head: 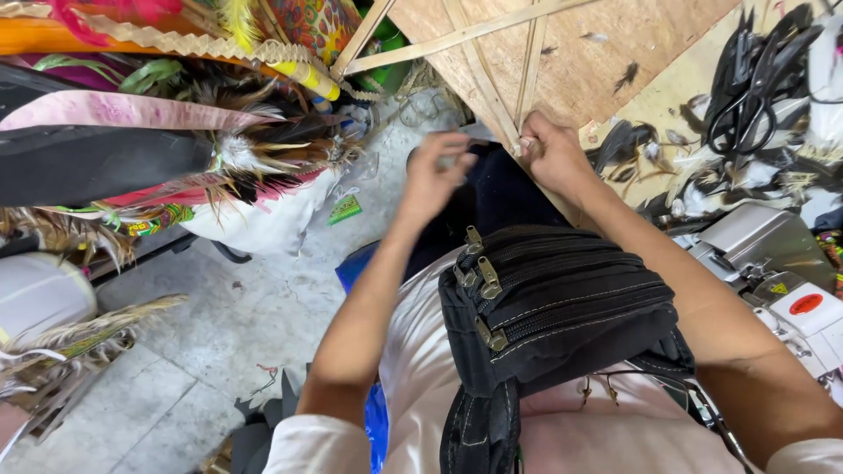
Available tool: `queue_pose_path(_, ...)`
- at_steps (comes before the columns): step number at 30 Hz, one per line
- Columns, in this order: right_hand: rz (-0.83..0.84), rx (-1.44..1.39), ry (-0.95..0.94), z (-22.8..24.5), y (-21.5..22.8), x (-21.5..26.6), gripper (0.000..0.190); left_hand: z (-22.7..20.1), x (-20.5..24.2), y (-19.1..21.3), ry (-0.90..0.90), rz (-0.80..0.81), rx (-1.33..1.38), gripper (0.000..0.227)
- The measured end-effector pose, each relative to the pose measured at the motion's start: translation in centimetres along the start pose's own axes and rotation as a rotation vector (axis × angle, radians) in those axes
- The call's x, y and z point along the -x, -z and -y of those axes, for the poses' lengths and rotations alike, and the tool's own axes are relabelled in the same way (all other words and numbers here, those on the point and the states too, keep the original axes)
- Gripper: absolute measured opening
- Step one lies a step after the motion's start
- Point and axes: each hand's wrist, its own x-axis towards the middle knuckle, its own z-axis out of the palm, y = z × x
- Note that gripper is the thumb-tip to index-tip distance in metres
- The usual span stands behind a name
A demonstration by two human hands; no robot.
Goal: Assembling a star-shaped wooden frame by tying the intersections of wooden strips with string.
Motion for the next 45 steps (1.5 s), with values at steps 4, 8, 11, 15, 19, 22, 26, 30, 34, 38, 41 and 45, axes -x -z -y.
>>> queue_pose_path(4,-0.008,0.004,-0.021,2.5,0.6,0.2,0.008,2.9,-1.5,-6.9,-0.073,0.147,-0.017,0.051)
queue_pose_path(8,-0.015,0.014,-0.043,3.1,0.5,0.2,0.008,4.0,-2.1,-8.6,-0.04,0.153,-0.175,0.036)
queue_pose_path(11,-0.06,-0.004,0.009,2.3,0.3,-0.1,0.01,1.4,-3.1,-7.6,0.066,0.189,-0.16,0.029)
queue_pose_path(15,-0.037,-0.047,0.028,1.8,0.1,-0.7,0.014,4.7,-4.5,-7.6,0.048,0.307,-0.346,0.015)
queue_pose_path(19,-0.024,-0.024,0.033,-0.6,0.2,-1.9,0.015,8.0,-6.7,-8.8,0.35,0.286,0.077,0.02)
queue_pose_path(22,0.037,-0.031,-0.048,0.4,0.7,-1.2,0.013,4.8,-6.5,-6.9,0.286,0.348,-0.225,0.022)
queue_pose_path(26,0.064,-0.017,-0.066,0.5,0.9,-1.2,0.013,0.2,-5.0,-4.9,0.205,0.493,-0.42,0.018)
queue_pose_path(30,0.11,0.094,-0.078,2.5,1.7,-0.4,0.012,-3.3,-3.5,-3.3,0.13,0.522,-0.463,0.009)
queue_pose_path(34,0.097,0.1,-0.039,3.7,1.6,-0.2,0.007,-9.1,-2.3,-2.7,0.21,0.445,-0.383,0.014)
queue_pose_path(38,0.087,0.103,-0.014,3.2,1.6,-0.3,0.007,-6.3,-2.4,-3.9,0.239,0.381,-0.316,0.017)
queue_pose_path(41,0.088,0.094,-0.016,2.8,1.6,-0.2,0.006,-4.6,-2.5,-4.6,0.23,0.359,-0.32,0.018)
queue_pose_path(45,0.087,0.035,-0.001,0.6,1.1,-1.2,0.009,1.5,-3.3,-6.6,0.356,0.286,-0.219,0.019)
